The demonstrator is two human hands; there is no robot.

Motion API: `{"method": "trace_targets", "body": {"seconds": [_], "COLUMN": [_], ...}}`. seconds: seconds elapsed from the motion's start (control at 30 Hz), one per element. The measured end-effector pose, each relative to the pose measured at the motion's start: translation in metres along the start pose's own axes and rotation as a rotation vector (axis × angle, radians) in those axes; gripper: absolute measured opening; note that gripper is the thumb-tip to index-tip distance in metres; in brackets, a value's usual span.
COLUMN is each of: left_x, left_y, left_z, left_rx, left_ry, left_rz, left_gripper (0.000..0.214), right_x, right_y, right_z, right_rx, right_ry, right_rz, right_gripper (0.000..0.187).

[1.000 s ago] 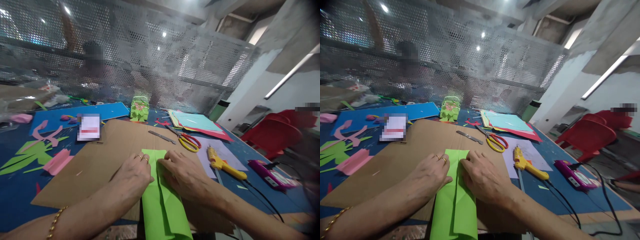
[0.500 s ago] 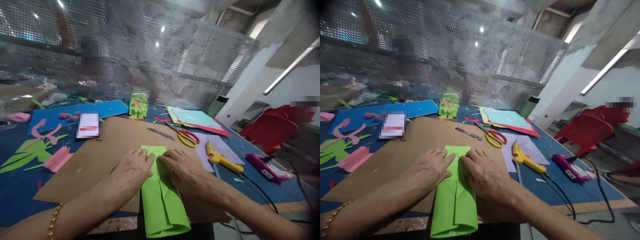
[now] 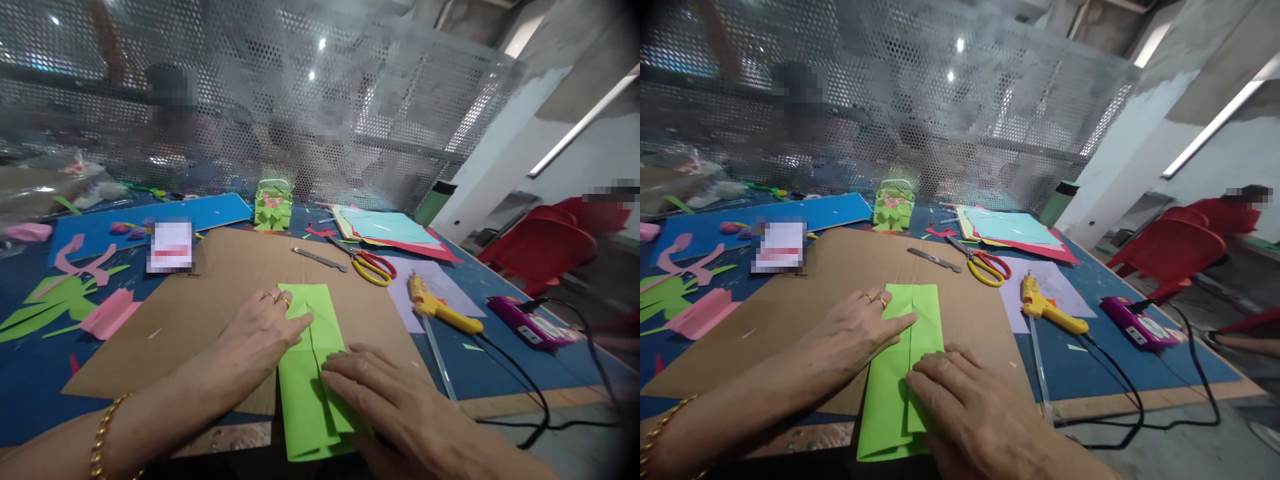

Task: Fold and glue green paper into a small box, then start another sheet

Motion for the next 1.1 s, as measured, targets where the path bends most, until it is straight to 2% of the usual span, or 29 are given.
{"method": "trace_targets", "body": {"seconds": [0.1, 0.13, 0.2, 0.33, 0.47, 0.63, 0.77, 0.8, 0.83, 0.9, 1.0, 1.1], "left_x": [-0.001, -0.001, -0.002, 0.000, 0.002, 0.004, 0.005, 0.005, 0.005, 0.005, 0.005, 0.004], "left_y": [0.003, 0.004, 0.005, -0.001, -0.006, -0.009, -0.012, -0.013, -0.014, -0.017, -0.019, -0.021], "left_z": [0.002, 0.002, 0.003, 0.002, 0.001, 0.003, 0.000, 0.000, -0.001, -0.002, -0.002, -0.002], "left_rx": [0.070, 0.085, 0.077, 0.017, -0.039, -0.025, -0.072, -0.091, -0.105, -0.122, -0.130, -0.104], "left_ry": [0.029, 0.038, 0.042, 0.013, -0.009, 0.010, -0.034, -0.045, -0.051, -0.054, -0.044, -0.036], "left_rz": [-0.002, -0.011, -0.027, -0.009, 0.015, 0.010, 0.018, 0.028, 0.039, 0.056, 0.068, 0.062], "left_gripper": [0.033, 0.033, 0.032, 0.032, 0.034, 0.037, 0.038, 0.038, 0.038, 0.040, 0.043, 0.041], "right_x": [0.001, 0.000, -0.001, -0.004, -0.003, -0.002, -0.006, -0.009, -0.012, -0.024, -0.043, -0.060], "right_y": [-0.020, -0.026, -0.037, -0.050, -0.051, -0.058, -0.042, -0.036, -0.035, -0.026, -0.018, -0.033], "right_z": [-0.004, -0.006, -0.010, -0.021, -0.029, -0.029, -0.025, -0.023, -0.018, -0.007, 0.012, 0.031], "right_rx": [-0.001, -0.037, -0.114, -0.153, -0.195, -0.194, -0.294, -0.276, -0.159, -0.080, -0.152, -0.082], "right_ry": [0.024, 0.036, 0.048, 0.053, 0.069, 0.092, 0.115, 0.105, 0.098, -0.016, -0.129, -0.156], "right_rz": [-0.076, -0.089, -0.100, -0.109, -0.182, -0.262, -0.206, -0.198, -0.187, -0.149, -0.144, -0.151], "right_gripper": [0.052, 0.050, 0.048, 0.052, 0.052, 0.038, 0.034, 0.035, 0.036, 0.043, 0.040, 0.042]}}
Point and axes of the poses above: each hand's wrist, its own z-axis towards the middle knuckle, its own y-axis out of the back of the hand, x = y × z, the point moved 5 cm from there along z, towards the middle knuckle, and after that the axes turned 15 degrees about -z, right-handed, at the moved point
